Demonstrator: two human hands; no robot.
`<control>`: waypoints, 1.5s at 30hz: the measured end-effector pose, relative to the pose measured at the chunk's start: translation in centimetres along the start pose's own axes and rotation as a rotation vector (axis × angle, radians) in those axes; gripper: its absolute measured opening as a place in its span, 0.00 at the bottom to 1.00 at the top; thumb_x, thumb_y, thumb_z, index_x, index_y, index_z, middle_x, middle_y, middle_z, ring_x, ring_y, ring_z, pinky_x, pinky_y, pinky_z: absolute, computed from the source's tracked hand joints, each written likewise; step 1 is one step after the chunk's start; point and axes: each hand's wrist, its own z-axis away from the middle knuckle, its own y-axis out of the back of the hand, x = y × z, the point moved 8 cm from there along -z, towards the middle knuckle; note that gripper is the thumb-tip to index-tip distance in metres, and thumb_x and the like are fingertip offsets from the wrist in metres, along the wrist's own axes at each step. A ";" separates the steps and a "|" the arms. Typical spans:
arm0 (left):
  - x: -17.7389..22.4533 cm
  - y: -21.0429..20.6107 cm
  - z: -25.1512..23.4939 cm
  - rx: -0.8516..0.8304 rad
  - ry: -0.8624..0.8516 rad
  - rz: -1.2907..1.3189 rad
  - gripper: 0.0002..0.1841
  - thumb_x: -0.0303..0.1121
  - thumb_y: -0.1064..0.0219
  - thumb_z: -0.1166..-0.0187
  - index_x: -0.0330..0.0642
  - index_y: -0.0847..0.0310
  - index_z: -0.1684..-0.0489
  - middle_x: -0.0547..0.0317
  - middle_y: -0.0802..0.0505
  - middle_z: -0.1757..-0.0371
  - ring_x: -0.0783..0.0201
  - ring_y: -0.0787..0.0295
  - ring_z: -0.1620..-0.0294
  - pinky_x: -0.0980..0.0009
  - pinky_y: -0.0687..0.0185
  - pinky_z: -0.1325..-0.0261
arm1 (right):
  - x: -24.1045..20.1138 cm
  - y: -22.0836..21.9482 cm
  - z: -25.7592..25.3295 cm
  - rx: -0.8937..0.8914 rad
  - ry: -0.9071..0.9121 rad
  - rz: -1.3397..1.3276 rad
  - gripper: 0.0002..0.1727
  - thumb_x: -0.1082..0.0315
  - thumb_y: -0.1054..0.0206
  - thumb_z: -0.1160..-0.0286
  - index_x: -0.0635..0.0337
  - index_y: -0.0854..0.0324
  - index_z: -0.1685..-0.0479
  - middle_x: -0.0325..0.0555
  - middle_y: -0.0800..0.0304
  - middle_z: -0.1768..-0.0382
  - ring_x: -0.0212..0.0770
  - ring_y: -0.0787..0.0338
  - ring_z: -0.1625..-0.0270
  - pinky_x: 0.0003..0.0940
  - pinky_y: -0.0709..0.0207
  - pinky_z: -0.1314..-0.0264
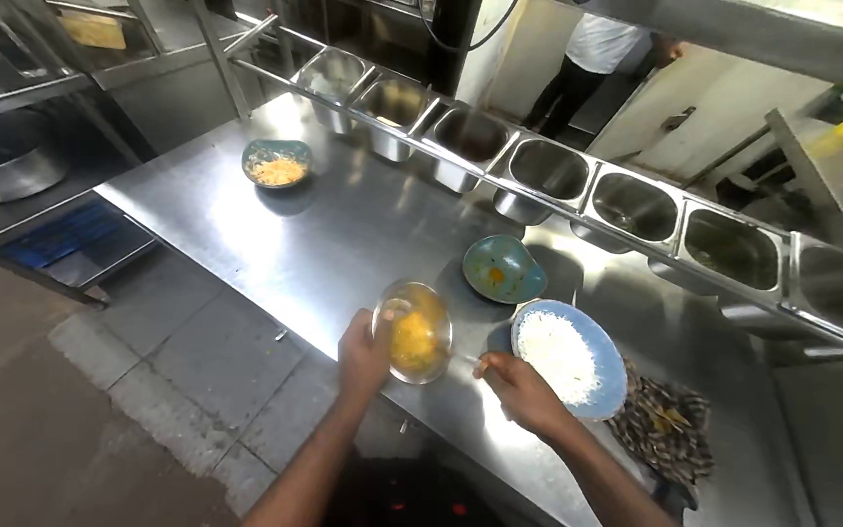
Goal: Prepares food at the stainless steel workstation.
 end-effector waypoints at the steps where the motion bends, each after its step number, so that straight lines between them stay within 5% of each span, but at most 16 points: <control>1: -0.1 0.0 0.0 0.004 -0.002 0.008 0.18 0.47 0.34 0.15 0.45 0.23 0.72 0.60 0.22 0.83 0.62 0.26 0.83 0.61 0.25 0.75 | 0.0 -0.1 0.0 -0.002 0.014 -0.018 0.17 0.60 0.50 0.11 0.55 0.15 0.48 0.40 0.19 0.72 0.35 0.23 0.80 0.36 0.24 0.76; 17: 0.1 0.1 0.0 -0.002 -0.004 -0.023 0.19 0.49 0.34 0.15 0.45 0.23 0.71 0.60 0.21 0.82 0.61 0.25 0.82 0.59 0.25 0.75 | 0.9 0.3 -0.2 0.051 -0.001 -0.208 0.15 0.62 0.47 0.13 0.56 0.14 0.53 0.39 0.17 0.72 0.34 0.25 0.84 0.32 0.27 0.81; 45: 0.2 0.0 -0.2 -0.023 0.009 -0.046 0.17 0.48 0.34 0.15 0.45 0.21 0.69 0.60 0.20 0.80 0.61 0.23 0.80 0.58 0.23 0.72 | 0.7 0.2 -0.5 0.030 0.021 -0.160 0.16 0.60 0.47 0.12 0.56 0.15 0.47 0.41 0.14 0.67 0.35 0.23 0.82 0.34 0.24 0.79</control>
